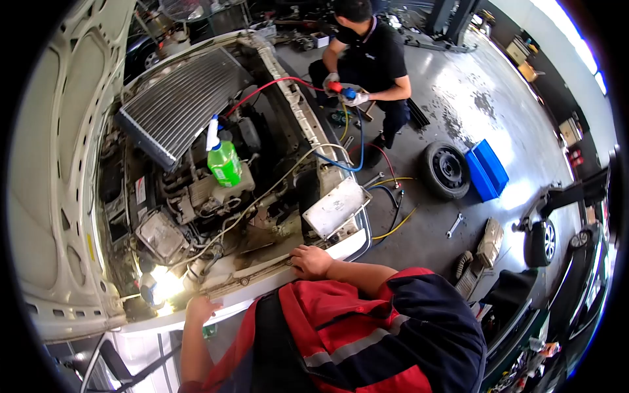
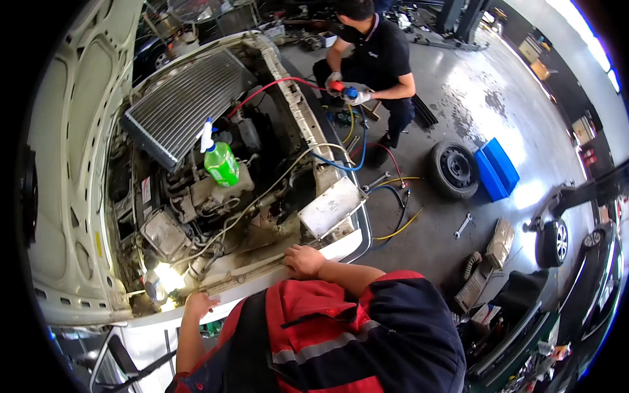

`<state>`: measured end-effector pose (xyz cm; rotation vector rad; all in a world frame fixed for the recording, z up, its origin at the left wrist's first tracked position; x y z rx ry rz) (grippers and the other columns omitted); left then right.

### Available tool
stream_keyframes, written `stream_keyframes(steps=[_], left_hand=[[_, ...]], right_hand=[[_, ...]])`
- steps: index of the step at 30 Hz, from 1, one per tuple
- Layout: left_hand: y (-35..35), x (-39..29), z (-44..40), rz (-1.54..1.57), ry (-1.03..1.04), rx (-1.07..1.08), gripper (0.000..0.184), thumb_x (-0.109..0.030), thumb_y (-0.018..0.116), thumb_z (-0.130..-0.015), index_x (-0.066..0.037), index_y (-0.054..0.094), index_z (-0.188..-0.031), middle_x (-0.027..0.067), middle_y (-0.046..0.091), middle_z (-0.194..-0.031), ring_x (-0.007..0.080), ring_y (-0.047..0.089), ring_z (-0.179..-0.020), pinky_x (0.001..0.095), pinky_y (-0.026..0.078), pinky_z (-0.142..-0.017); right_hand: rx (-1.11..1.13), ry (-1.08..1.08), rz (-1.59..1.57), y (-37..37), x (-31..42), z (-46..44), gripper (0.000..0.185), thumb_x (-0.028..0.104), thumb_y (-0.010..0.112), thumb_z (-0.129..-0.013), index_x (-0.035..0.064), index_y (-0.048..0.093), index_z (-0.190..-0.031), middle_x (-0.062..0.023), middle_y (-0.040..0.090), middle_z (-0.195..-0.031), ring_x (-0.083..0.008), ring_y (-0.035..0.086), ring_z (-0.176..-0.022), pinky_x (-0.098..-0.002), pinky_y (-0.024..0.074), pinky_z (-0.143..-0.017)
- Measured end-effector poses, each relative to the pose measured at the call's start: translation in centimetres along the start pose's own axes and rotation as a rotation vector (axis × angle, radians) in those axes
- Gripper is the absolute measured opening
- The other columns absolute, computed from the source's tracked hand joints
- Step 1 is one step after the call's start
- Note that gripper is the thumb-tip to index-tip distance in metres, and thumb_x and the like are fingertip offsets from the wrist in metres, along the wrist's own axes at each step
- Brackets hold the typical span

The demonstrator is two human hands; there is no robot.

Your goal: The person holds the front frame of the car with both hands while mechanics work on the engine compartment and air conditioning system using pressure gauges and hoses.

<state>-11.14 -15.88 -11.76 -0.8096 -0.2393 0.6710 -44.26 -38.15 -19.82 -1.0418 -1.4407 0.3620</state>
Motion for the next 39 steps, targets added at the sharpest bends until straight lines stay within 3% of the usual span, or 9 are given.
stream_keyframes(steps=[10, 14, 17, 24, 27, 31, 32, 35, 39], left_hand=[[0.6, 1.4, -1.9, -0.06, 0.061, 0.133, 0.043, -0.042, 0.068, -0.077, -0.001, 0.066, -0.063, 0.0068, 0.066, -0.058, 0.0161, 0.064, -0.052, 0.0289, 0.05, -0.054], [1.1, 2.4, -3.0, 0.27, 0.045, 0.191, 0.035, -0.023, 0.076, -0.076, 0.005, 0.058, -0.063, 0.0122, 0.059, -0.055, 0.0199, 0.063, -0.047, 0.0303, 0.047, -0.041], [0.9, 2.6, -2.9, 0.246, 0.073, 0.236, 0.039, -0.032, 0.071, -0.079, 0.005, 0.063, -0.073, 0.0147, 0.067, -0.063, 0.0178, 0.064, -0.052, 0.0291, 0.049, -0.046], [-0.8, 1.7, -1.3, 0.316, 0.069, 0.322, 0.036, -0.027, 0.062, -0.088, 0.008, 0.063, -0.089, 0.0171, 0.067, -0.068, 0.0223, 0.064, -0.053, 0.0321, 0.047, -0.046], [-0.3, 3.0, -1.5, 0.404, 0.104, 0.336, 0.035, -0.027, 0.059, -0.09, 0.008, 0.063, -0.089, 0.017, 0.067, -0.067, 0.022, 0.065, -0.054, 0.0315, 0.049, -0.048], [0.8, 5.0, -1.5, 0.211, 0.382, 0.0, 0.026, -0.024, 0.063, -0.085, 0.002, 0.064, -0.087, 0.0176, 0.065, -0.066, 0.0303, 0.064, -0.055, 0.0401, 0.048, -0.053], [1.5, 5.8, -1.0, 0.185, 0.462, -0.359, 0.021, -0.021, 0.063, -0.081, -0.002, 0.063, -0.088, 0.018, 0.062, -0.073, 0.0376, 0.06, -0.069, 0.0458, 0.046, -0.065], [2.8, 7.6, -1.0, 0.055, 0.628, -0.785, 0.021, -0.021, 0.06, -0.08, -0.003, 0.06, -0.091, 0.0182, 0.058, -0.084, 0.0396, 0.053, -0.084, 0.0463, 0.042, -0.077], [3.9, 8.7, -0.8, 0.028, 0.612, -0.851, 0.029, -0.021, 0.06, -0.077, -0.005, 0.056, -0.101, 0.0147, 0.052, -0.098, 0.0362, 0.045, -0.098, 0.0489, 0.035, -0.086]], right_hand=[[-0.015, 0.042, 0.111, 0.6, 0.4, 0.5, 0.021, 0.028, 0.06, -0.079, 0.0077, 0.062, -0.082, -0.0103, 0.058, -0.103, -0.0278, 0.056, -0.093, -0.0397, 0.0483, -0.079], [-0.12, 0.033, 0.163, 2.5, 0.0, 0.7, 0.021, 0.029, 0.06, -0.078, 0.0081, 0.062, -0.079, -0.0085, 0.058, -0.096, -0.027, 0.057, -0.092, -0.0398, 0.0485, -0.077], [-0.103, 0.096, 0.212, 2.9, 1.2, 0.8, 0.02, 0.028, 0.059, -0.08, 0.0085, 0.063, -0.082, -0.0088, 0.058, -0.101, -0.0264, 0.056, -0.096, -0.0393, 0.0476, -0.08], [-0.251, 0.416, 0.273, 4.9, 4.9, 1.3, 0.023, 0.021, 0.058, -0.08, 0.0064, 0.063, -0.096, -0.0098, 0.056, -0.11, -0.0261, 0.052, -0.106, -0.0373, 0.0409, -0.094], [-0.358, 0.395, 0.349, 5.2, 6.1, 1.6, 0.027, 0.021, 0.056, -0.081, 0.0066, 0.061, -0.104, -0.0099, 0.056, -0.11, -0.0267, 0.051, -0.108, -0.038, 0.039, -0.098], [-0.216, 0.508, 0.313, 4.3, 7.8, 1.6, 0.033, 0.024, 0.057, -0.083, 0.0066, 0.056, -0.11, -0.0103, 0.055, -0.117, -0.0281, 0.048, -0.114, -0.0387, 0.0337, -0.104], [-0.174, 0.506, 0.319, 4.9, 7.4, 1.7, 0.041, 0.029, 0.058, -0.083, 0.0051, 0.053, -0.117, -0.0122, 0.052, -0.122, -0.0296, 0.044, -0.12, -0.0398, 0.0317, -0.106], [-0.175, 0.54, 0.342, 4.9, 8.5, 1.8, 0.053, 0.037, 0.058, -0.084, 0.0027, 0.052, -0.123, -0.0146, 0.048, -0.127, -0.0305, 0.041, -0.124, -0.0395, 0.0301, -0.108], [-0.006, 0.539, 0.367, 3.7, 9.4, 1.4, 0.07, 0.049, 0.061, -0.081, 0.0019, 0.046, -0.13, -0.0163, 0.043, -0.134, -0.0315, 0.036, -0.129, -0.0398, 0.0287, -0.109]])
Point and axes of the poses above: each hand's wrist, its own z-axis away from the middle knuckle, its own y-axis out of the palm, x = y × z, the point moved 1 cm from there along -z, towards the middle knuckle
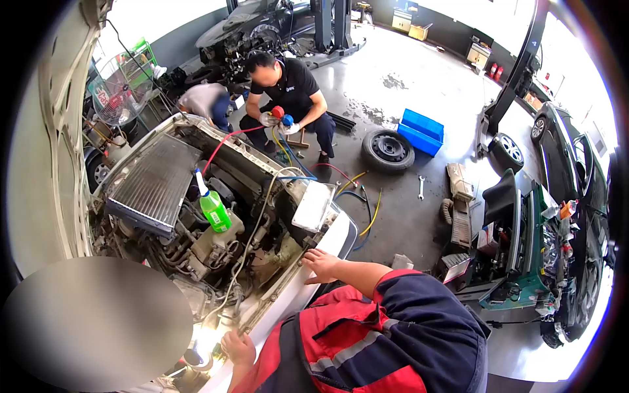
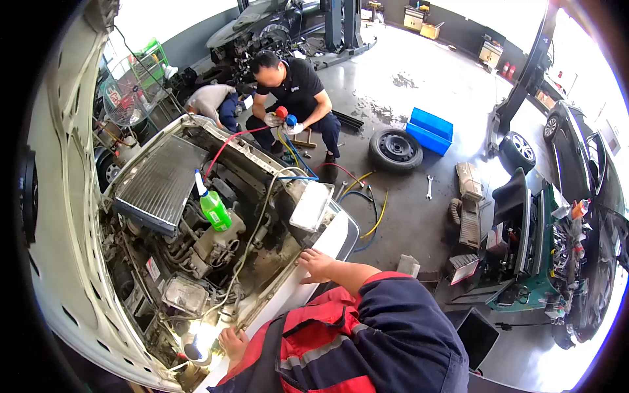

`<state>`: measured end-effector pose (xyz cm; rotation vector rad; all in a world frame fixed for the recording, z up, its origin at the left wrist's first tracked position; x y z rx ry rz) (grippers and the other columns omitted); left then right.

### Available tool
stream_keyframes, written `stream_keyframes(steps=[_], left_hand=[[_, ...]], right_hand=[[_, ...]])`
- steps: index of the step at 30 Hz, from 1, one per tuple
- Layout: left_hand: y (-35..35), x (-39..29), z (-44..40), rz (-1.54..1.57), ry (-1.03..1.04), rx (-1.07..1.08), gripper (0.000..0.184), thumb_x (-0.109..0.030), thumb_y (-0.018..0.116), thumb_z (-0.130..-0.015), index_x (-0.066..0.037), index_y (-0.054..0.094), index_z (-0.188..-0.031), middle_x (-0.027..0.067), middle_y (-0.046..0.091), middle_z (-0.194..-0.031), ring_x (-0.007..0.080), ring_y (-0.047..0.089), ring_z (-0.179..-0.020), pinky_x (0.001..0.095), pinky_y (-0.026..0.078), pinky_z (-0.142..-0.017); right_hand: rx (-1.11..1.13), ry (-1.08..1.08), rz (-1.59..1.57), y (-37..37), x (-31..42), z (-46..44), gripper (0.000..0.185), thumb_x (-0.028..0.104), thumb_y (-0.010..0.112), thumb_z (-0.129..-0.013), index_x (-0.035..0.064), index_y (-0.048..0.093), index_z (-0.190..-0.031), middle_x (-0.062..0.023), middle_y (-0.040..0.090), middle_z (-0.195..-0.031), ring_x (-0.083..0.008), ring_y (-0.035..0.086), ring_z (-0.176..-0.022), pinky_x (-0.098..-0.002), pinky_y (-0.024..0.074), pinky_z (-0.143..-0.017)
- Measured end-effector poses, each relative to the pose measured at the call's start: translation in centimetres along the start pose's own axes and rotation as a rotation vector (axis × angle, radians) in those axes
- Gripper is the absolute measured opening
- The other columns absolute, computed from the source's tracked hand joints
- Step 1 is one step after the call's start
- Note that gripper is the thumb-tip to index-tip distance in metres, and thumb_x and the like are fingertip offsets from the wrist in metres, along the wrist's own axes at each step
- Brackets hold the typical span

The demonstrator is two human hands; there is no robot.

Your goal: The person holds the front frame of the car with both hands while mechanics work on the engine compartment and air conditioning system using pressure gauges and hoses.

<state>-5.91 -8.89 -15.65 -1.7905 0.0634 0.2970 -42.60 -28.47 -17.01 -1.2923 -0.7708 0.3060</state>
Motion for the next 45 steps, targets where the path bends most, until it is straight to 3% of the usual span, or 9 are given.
stream_keyframes(steps=[3, 7, 11, 14, 19, 32, 34, 40, 45], left_hand=[[0.4, 0.2, -0.1, -0.015, -0.024, 0.011, 0.033, -0.025, 0.06, -0.076, -0.006, 0.055, -0.103, 0.0133, 0.052, -0.1, 0.035, 0.044, -0.101, 0.0489, 0.034, -0.089], [1.9, 1.8, 1.0, 0.01, 0.006, -0.026, 0.032, -0.027, 0.06, -0.074, -0.007, 0.055, -0.099, 0.0122, 0.052, -0.102, 0.0343, 0.045, -0.101, 0.0486, 0.035, -0.087], [2.5, 2.0, 1.5, -0.061, 0.288, -0.06, 0.031, -0.029, 0.062, -0.072, -0.012, 0.051, -0.095, 0.0069, 0.053, -0.101, 0.03, 0.049, -0.096, 0.0463, 0.038, -0.084], [5.1, 3.5, 2.2, -0.352, 0.495, -0.148, 0.028, -0.027, 0.06, -0.076, -0.015, 0.05, -0.1, 0.0036, 0.052, -0.101, 0.026, 0.05, -0.097, 0.0433, 0.04, -0.084], [4.5, 3.1, 2.0, -0.39, 0.504, -0.076, 0.025, -0.026, 0.055, -0.08, -0.016, 0.05, -0.102, 0.0016, 0.051, -0.104, 0.0232, 0.049, -0.101, 0.041, 0.042, -0.084], [4.5, 2.4, 1.4, -0.416, 0.526, -0.165, 0.024, -0.017, 0.057, -0.081, -0.015, 0.048, -0.103, 0.0006, 0.055, -0.101, 0.0225, 0.053, -0.094, 0.0374, 0.048, -0.076], [7.7, 4.5, 2.2, -0.448, 0.51, -0.145, 0.026, -0.018, 0.056, -0.082, -0.013, 0.048, -0.106, 0.0022, 0.054, -0.105, 0.0236, 0.052, -0.098, 0.039, 0.047, -0.079], [9.6, 5.3, 3.2, -0.411, 0.43, 0.214, 0.036, -0.022, 0.054, -0.082, -0.008, 0.045, -0.113, 0.0078, 0.049, -0.115, 0.0267, 0.047, -0.108, 0.0431, 0.043, -0.087], [7.8, 4.0, 2.5, -0.401, 0.453, 0.157, 0.035, -0.022, 0.053, -0.082, -0.007, 0.045, -0.112, 0.0076, 0.049, -0.114, 0.0267, 0.048, -0.107, 0.0422, 0.044, -0.087]], right_hand=[[0.088, -0.026, 0.006, -0.4, -0.4, -0.5, 0.071, 0.05, 0.063, -0.081, 0.0022, 0.045, -0.13, -0.0168, 0.044, -0.132, -0.0332, 0.036, -0.128, -0.0407, 0.0299, -0.108], [-0.048, -0.067, -0.062, 1.2, -1.0, -0.1, 0.067, 0.045, 0.066, -0.081, 0.0026, 0.046, -0.128, -0.0163, 0.046, -0.128, -0.0335, 0.038, -0.126, -0.0411, 0.0325, -0.106], [-0.004, -0.033, -0.051, 1.9, -1.1, -0.6, 0.069, 0.045, 0.067, -0.08, 0.0018, 0.044, -0.129, -0.0175, 0.044, -0.131, -0.0339, 0.037, -0.127, -0.0401, 0.0318, -0.107], [0.027, -0.031, -0.063, 1.6, -1.0, -0.7, 0.071, 0.044, 0.068, -0.079, 0.0017, 0.044, -0.131, -0.0178, 0.044, -0.132, -0.0341, 0.036, -0.128, -0.0407, 0.031, -0.108], [-0.069, -0.051, -0.106, 1.6, -0.8, 0.0, 0.072, 0.043, 0.069, -0.079, 0.0014, 0.043, -0.131, -0.017, 0.044, -0.132, -0.0337, 0.037, -0.127, -0.0402, 0.0323, -0.107], [0.009, 0.017, -0.086, 0.7, -0.1, 0.1, 0.071, 0.042, 0.067, -0.081, 0.001, 0.041, -0.133, -0.0175, 0.041, -0.136, -0.0344, 0.031, -0.133, -0.0404, 0.0287, -0.11], [-0.004, 0.02, -0.095, 0.8, -0.3, 0.1, 0.071, 0.042, 0.067, -0.081, 0.0012, 0.041, -0.134, -0.017, 0.04, -0.136, -0.0343, 0.031, -0.133, -0.0404, 0.0282, -0.11], [-0.02, 0.032, -0.099, 1.5, -0.5, 0.1, 0.072, 0.04, 0.068, -0.08, 0.0029, 0.04, -0.135, -0.0158, 0.04, -0.137, -0.0339, 0.03, -0.134, -0.0404, 0.0278, -0.111], [-0.011, 0.03, -0.1, 1.1, -0.3, 0.1, 0.071, 0.04, 0.068, -0.08, 0.004, 0.04, -0.135, -0.0155, 0.04, -0.137, -0.0338, 0.03, -0.134, -0.0408, 0.0273, -0.111]])
Point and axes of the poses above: each hand's wrist, its own z-axis away from the middle knuckle, its own y-axis out of the palm, x = y × z, the point moved 1 cm from there along -z, towards the middle knuckle
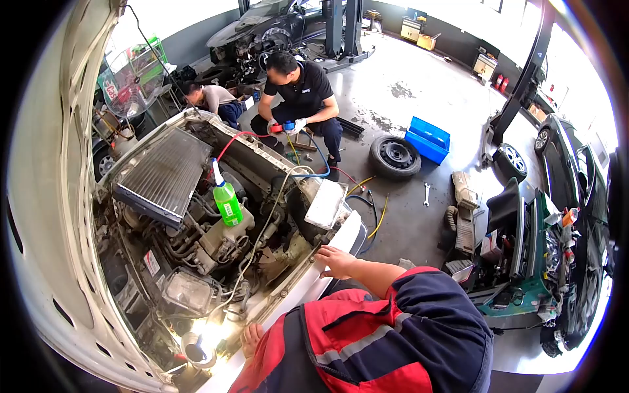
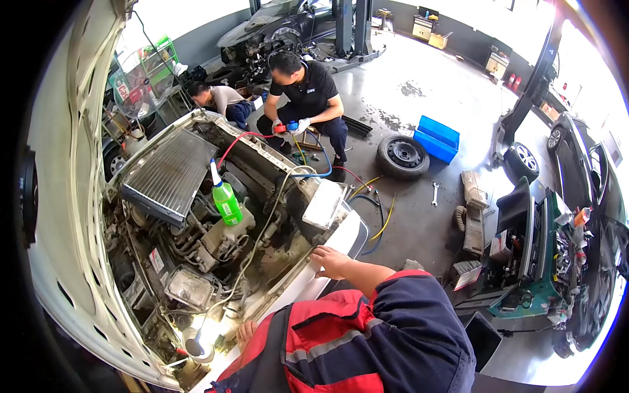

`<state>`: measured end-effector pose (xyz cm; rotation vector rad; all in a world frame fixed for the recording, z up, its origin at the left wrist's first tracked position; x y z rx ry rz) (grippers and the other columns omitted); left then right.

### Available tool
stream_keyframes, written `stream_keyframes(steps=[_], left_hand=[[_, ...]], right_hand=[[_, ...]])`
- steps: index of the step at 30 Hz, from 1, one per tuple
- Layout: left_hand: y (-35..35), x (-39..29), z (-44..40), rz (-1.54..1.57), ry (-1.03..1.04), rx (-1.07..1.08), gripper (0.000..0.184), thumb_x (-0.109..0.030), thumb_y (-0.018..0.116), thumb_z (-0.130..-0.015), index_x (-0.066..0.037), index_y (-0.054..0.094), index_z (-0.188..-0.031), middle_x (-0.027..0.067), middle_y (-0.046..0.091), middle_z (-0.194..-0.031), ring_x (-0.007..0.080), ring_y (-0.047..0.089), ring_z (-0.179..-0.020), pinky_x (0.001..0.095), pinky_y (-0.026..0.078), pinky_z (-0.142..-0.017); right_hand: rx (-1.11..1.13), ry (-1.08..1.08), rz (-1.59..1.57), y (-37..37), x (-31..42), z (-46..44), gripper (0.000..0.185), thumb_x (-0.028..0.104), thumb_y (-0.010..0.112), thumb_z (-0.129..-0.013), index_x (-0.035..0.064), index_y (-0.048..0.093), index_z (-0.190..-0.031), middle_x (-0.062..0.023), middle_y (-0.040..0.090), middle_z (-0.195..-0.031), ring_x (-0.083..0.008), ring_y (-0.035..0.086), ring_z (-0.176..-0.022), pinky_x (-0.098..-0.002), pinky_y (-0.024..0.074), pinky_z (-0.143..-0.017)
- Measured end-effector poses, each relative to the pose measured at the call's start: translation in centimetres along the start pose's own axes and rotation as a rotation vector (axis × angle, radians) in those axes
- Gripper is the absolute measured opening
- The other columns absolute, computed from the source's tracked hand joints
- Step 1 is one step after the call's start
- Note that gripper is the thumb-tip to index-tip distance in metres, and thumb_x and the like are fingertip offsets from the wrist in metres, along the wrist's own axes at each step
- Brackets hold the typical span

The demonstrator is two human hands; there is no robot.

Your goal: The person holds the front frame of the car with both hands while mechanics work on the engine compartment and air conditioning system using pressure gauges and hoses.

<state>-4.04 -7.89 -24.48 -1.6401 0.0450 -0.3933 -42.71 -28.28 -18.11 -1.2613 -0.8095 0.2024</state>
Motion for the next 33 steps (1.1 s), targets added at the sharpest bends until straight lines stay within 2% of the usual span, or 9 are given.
stream_keyframes(steps=[2, 8, 14, 18, 21, 26, 33], left_hand=[[-3.1, -0.4, -0.8, 0.0, 0.018, -0.145, 0.033, -0.022, 0.053, -0.082, -0.008, 0.046, -0.111, 0.0069, 0.05, -0.112, 0.026, 0.048, -0.105, 0.0411, 0.044, -0.086], [-3.5, -0.7, -1.1, -0.079, -0.004, -0.232, 0.029, -0.022, 0.053, -0.081, -0.008, 0.048, -0.107, 0.0052, 0.053, -0.106, 0.0242, 0.051, -0.102, 0.039, 0.046, -0.082], [-2.2, -0.5, -0.8, -0.046, -0.019, -0.23, 0.029, -0.023, 0.052, -0.082, -0.009, 0.049, -0.107, 0.0062, 0.053, -0.107, 0.0249, 0.051, -0.103, 0.0399, 0.046, -0.082], [-2.5, -0.5, -0.7, 0.023, -0.035, -0.144, 0.027, -0.026, 0.052, -0.083, -0.011, 0.051, -0.106, 0.0056, 0.055, -0.106, 0.0248, 0.052, -0.101, 0.0411, 0.046, -0.08], [-2.4, -0.3, -0.8, 0.032, -0.012, -0.163, 0.028, -0.027, 0.052, -0.083, -0.011, 0.05, -0.106, 0.0047, 0.054, -0.107, 0.0245, 0.052, -0.101, 0.0406, 0.046, -0.079], [-2.3, -0.2, -0.5, 0.058, -0.024, -0.072, 0.032, -0.027, 0.05, -0.083, -0.012, 0.048, -0.111, 0.0035, 0.052, -0.111, 0.0234, 0.052, -0.102, 0.0386, 0.045, -0.075], [-2.0, -0.2, -0.7, -0.028, -0.011, -0.22, 0.026, -0.022, 0.051, -0.082, -0.013, 0.05, -0.106, 0.0007, 0.054, -0.102, 0.0199, 0.056, -0.085, 0.0357, 0.045, -0.065]], right_hand=[[0.002, 0.007, 0.012, 0.0, 0.1, 0.0, 0.071, 0.04, 0.068, -0.08, 0.0042, 0.04, -0.135, -0.0153, 0.04, -0.137, -0.0338, 0.03, -0.134, -0.0409, 0.0273, -0.111], [-0.005, 0.002, 0.032, 0.1, 0.0, 0.0, 0.071, 0.04, 0.068, -0.08, 0.0045, 0.04, -0.135, -0.0148, 0.041, -0.137, -0.0332, 0.031, -0.133, -0.0409, 0.0274, -0.11], [-0.01, -0.002, 0.027, -0.7, 0.6, 0.1, 0.07, 0.038, 0.069, -0.079, 0.0048, 0.041, -0.134, -0.0143, 0.041, -0.136, -0.0324, 0.031, -0.133, -0.0409, 0.0277, -0.11], [-0.028, -0.01, 0.026, -0.6, 0.6, 0.1, 0.067, 0.037, 0.069, -0.079, 0.0058, 0.042, -0.133, -0.014, 0.041, -0.136, -0.0326, 0.031, -0.133, -0.041, 0.0287, -0.11], [-0.03, -0.006, 0.045, -0.8, 0.7, 0.0, 0.068, 0.042, 0.068, -0.079, 0.0051, 0.044, -0.132, -0.014, 0.043, -0.135, -0.0323, 0.033, -0.132, -0.0408, 0.0292, -0.109], [0.0, 0.005, 0.077, -0.6, 0.7, -0.1, 0.069, 0.044, 0.066, -0.081, 0.0058, 0.042, -0.134, -0.0132, 0.04, -0.138, -0.0318, 0.03, -0.134, -0.0401, 0.0287, -0.11], [0.027, 0.028, 0.106, -0.2, 0.6, -0.4, 0.073, 0.046, 0.066, -0.08, 0.0055, 0.041, -0.135, -0.0131, 0.04, -0.138, -0.0315, 0.03, -0.134, -0.0403, 0.0276, -0.11]])
Point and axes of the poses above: each hand's wrist, its own z-axis away from the middle knuckle, its own y-axis out of the palm, x = y × z, the point moved 1 cm from there along -z, towards the middle knuckle
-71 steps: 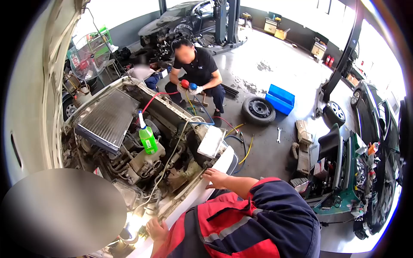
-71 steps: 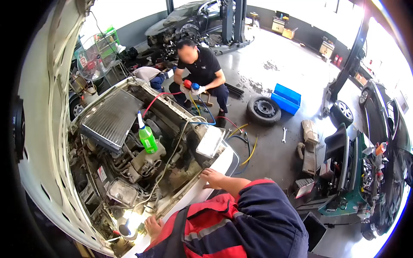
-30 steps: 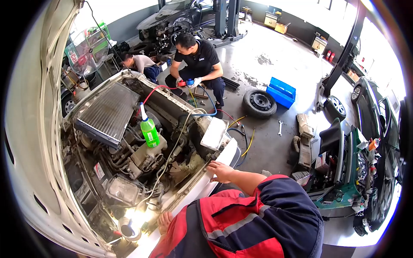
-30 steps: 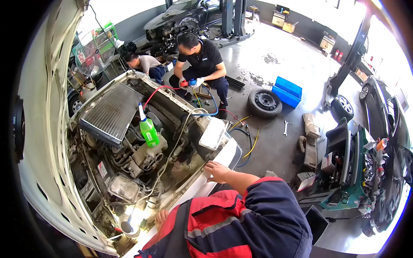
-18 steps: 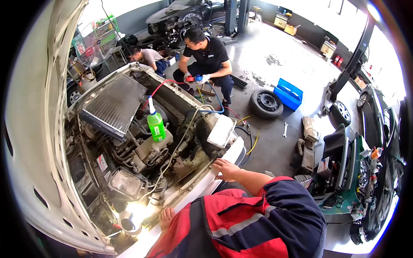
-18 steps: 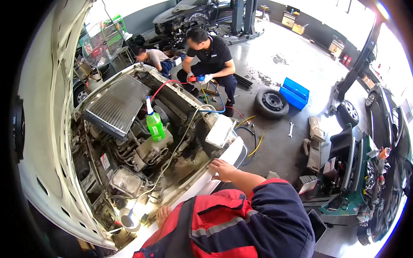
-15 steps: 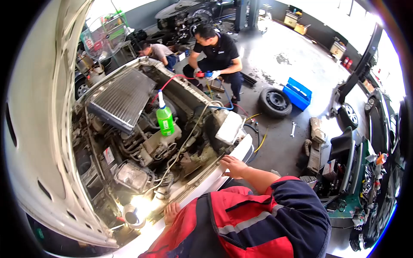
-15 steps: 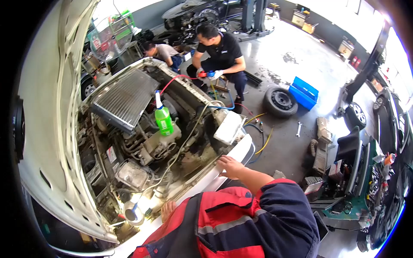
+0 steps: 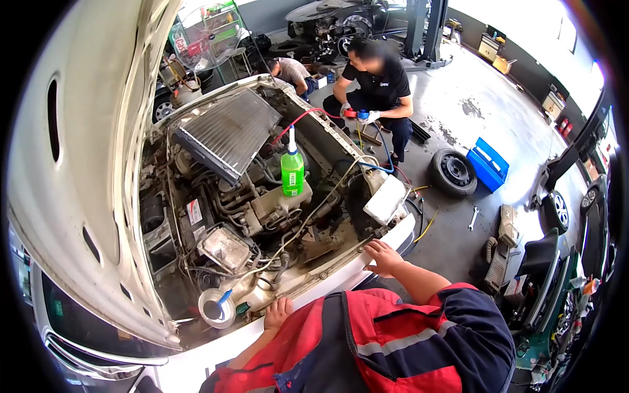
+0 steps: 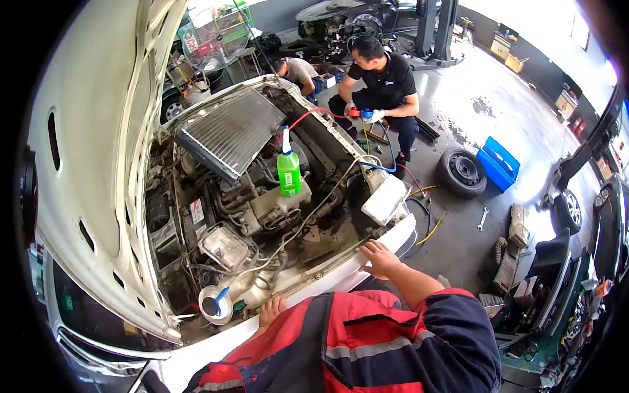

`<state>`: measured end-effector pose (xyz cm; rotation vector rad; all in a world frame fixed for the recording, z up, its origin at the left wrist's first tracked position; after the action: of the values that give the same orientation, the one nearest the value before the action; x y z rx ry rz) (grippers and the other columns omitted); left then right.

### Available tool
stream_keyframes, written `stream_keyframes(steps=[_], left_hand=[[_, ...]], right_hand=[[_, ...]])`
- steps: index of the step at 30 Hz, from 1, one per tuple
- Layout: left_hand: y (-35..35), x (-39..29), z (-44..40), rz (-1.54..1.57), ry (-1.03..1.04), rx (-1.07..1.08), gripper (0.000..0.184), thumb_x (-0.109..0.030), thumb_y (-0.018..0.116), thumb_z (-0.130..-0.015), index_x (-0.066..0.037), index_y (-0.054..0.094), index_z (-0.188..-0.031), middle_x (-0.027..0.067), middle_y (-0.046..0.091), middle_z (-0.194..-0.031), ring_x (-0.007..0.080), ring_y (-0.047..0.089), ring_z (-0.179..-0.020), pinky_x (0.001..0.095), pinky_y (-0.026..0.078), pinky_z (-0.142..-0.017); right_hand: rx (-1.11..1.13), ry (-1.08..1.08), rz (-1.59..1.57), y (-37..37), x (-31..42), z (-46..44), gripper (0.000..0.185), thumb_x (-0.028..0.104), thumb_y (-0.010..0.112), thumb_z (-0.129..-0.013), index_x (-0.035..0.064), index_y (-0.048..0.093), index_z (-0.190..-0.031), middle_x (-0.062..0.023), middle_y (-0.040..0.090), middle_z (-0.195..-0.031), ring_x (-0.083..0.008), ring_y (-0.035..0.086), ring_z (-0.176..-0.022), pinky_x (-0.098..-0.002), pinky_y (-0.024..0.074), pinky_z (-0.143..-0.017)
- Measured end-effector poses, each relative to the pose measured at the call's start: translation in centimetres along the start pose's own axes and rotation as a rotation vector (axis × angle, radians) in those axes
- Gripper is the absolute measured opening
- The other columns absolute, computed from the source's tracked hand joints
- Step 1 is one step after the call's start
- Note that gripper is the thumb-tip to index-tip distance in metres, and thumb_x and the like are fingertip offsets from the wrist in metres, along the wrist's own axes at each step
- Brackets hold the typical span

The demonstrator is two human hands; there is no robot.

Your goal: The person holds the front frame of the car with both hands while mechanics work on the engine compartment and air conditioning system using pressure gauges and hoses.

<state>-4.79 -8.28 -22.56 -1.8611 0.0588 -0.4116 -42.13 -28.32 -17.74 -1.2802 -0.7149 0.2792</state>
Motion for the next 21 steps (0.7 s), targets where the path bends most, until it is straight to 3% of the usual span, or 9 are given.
stream_keyframes(steps=[10, 21], left_hand=[[-1.2, -0.2, -0.8, -0.004, -0.018, -0.073, 0.021, -0.021, 0.053, -0.081, -0.012, 0.053, -0.1, 0.0012, 0.055, -0.098, 0.0182, 0.057, -0.085, 0.0339, 0.045, -0.062], [-1.5, -0.2, -0.8, 0.064, -0.042, 0.05, 0.026, -0.022, 0.051, -0.082, -0.01, 0.053, -0.105, 0.0033, 0.056, -0.103, 0.0202, 0.057, -0.089, 0.0359, 0.047, -0.065]], right_hand=[[-0.022, -0.012, 0.021, 0.3, 0.0, -0.3, 0.074, 0.046, 0.068, -0.078, 0.0044, 0.042, -0.134, -0.0139, 0.043, -0.136, -0.0318, 0.032, -0.133, -0.0406, 0.028, -0.11], [-0.045, -0.041, 0.026, -0.2, 0.4, -0.3, 0.072, 0.044, 0.068, -0.077, 0.0041, 0.043, -0.131, -0.0142, 0.044, -0.134, -0.0325, 0.034, -0.131, -0.0412, 0.0289, -0.109]])
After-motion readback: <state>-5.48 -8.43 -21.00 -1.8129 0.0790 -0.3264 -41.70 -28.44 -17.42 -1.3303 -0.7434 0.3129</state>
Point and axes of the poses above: each hand's wrist, its own z-axis away from the middle knuckle, its own y-axis out of the palm, x = y × z, the point moved 1 cm from there along -z, towards the middle knuckle
